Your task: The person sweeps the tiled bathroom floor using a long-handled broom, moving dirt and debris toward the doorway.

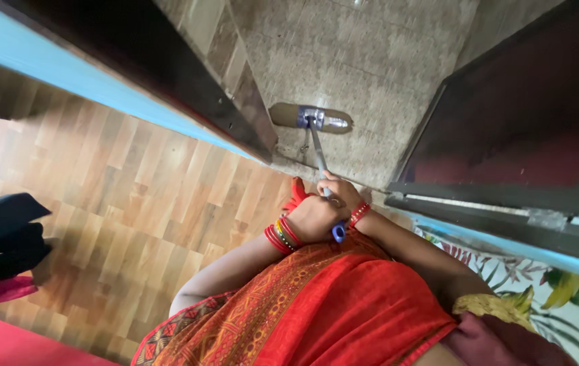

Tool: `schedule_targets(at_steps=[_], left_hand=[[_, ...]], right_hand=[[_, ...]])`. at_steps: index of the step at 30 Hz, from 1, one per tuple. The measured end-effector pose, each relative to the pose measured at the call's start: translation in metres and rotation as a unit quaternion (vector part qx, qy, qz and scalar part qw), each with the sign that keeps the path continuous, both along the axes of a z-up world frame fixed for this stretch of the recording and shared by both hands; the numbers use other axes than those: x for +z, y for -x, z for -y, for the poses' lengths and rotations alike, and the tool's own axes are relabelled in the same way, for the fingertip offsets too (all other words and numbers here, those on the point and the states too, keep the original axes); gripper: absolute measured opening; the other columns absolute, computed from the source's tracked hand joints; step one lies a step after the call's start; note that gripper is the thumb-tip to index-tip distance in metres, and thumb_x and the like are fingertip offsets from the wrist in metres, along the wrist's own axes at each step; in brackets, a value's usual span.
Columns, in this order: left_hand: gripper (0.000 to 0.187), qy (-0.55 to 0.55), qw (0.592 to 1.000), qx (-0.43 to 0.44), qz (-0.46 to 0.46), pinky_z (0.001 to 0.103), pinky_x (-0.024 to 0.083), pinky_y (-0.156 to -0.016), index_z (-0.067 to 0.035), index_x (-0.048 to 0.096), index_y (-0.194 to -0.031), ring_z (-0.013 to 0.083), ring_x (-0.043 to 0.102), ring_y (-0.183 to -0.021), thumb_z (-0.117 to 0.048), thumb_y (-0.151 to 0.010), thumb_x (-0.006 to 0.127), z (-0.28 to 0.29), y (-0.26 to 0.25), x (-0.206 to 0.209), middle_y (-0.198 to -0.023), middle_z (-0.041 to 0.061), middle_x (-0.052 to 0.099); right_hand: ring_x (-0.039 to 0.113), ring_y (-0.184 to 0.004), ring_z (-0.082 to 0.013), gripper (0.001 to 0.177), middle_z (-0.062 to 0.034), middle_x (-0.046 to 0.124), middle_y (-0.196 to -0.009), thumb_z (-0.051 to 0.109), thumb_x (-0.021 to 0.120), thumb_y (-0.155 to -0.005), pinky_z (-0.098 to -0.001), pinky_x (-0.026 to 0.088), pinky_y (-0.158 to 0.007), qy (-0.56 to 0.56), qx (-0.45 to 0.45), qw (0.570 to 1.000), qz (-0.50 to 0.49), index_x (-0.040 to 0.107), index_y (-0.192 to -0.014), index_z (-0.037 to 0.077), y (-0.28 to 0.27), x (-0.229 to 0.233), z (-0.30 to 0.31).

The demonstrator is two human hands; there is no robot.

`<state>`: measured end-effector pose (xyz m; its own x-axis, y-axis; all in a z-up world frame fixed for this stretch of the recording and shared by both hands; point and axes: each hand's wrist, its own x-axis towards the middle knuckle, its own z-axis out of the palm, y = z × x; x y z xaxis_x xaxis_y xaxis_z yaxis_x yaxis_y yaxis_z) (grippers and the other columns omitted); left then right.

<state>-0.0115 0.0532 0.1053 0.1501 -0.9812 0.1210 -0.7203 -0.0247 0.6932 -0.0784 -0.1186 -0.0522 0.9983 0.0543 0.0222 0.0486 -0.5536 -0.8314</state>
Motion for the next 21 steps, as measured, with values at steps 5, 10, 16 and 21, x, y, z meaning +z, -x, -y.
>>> schedule_targets(at_steps=[5,10,16,21], left_hand=[[0.019,-0.050,0.995,0.080,0.015,0.046,0.056,-0.071,-0.009,0.066,-0.096,0.0345,0.070,-0.082,-0.015,-0.079,0.071,0.050,-0.028,-0.050,-0.098,0.015,0.069],[0.036,-0.061,0.982,0.176,-0.007,0.050,0.055,-0.081,-0.012,0.069,-0.119,0.0406,0.069,-0.096,-0.016,-0.083,0.072,0.118,-0.076,-0.134,-0.112,0.018,0.070],[0.061,-0.044,0.977,0.181,0.102,0.047,0.056,-0.084,-0.008,0.062,-0.131,0.0405,0.069,-0.103,-0.008,-0.071,0.068,0.168,-0.073,-0.195,-0.129,0.021,0.063],[0.046,-0.115,0.983,0.133,0.044,0.047,0.056,-0.085,-0.009,0.065,-0.125,0.0381,0.069,-0.102,-0.012,-0.079,0.070,0.124,-0.027,-0.135,-0.124,0.017,0.066]], right_hand=[[0.067,-0.079,-0.0331,0.011,-0.0187,0.067,-0.094,0.022,0.067,-0.083,-0.0383,0.052,-0.066,-0.047,-0.010,0.998,0.026,0.064,-0.087,0.011,-0.070,-0.092,0.058],[0.048,-0.055,-0.0164,0.012,-0.0020,0.052,-0.071,0.017,0.068,-0.084,-0.0335,0.037,-0.050,-0.434,-0.194,0.828,-0.296,0.060,-0.092,0.015,-0.158,-0.117,0.110],[0.053,-0.062,-0.0181,0.016,-0.0050,0.051,-0.074,0.028,0.066,-0.087,-0.0382,0.041,-0.056,-0.264,-0.246,0.871,-0.335,0.065,-0.093,0.014,-0.152,-0.105,0.150],[0.066,-0.078,-0.0274,0.015,-0.0061,0.065,-0.097,0.029,0.062,-0.083,-0.0409,0.049,-0.063,0.076,-0.048,0.995,-0.042,0.062,-0.094,0.019,-0.094,-0.105,0.118]])
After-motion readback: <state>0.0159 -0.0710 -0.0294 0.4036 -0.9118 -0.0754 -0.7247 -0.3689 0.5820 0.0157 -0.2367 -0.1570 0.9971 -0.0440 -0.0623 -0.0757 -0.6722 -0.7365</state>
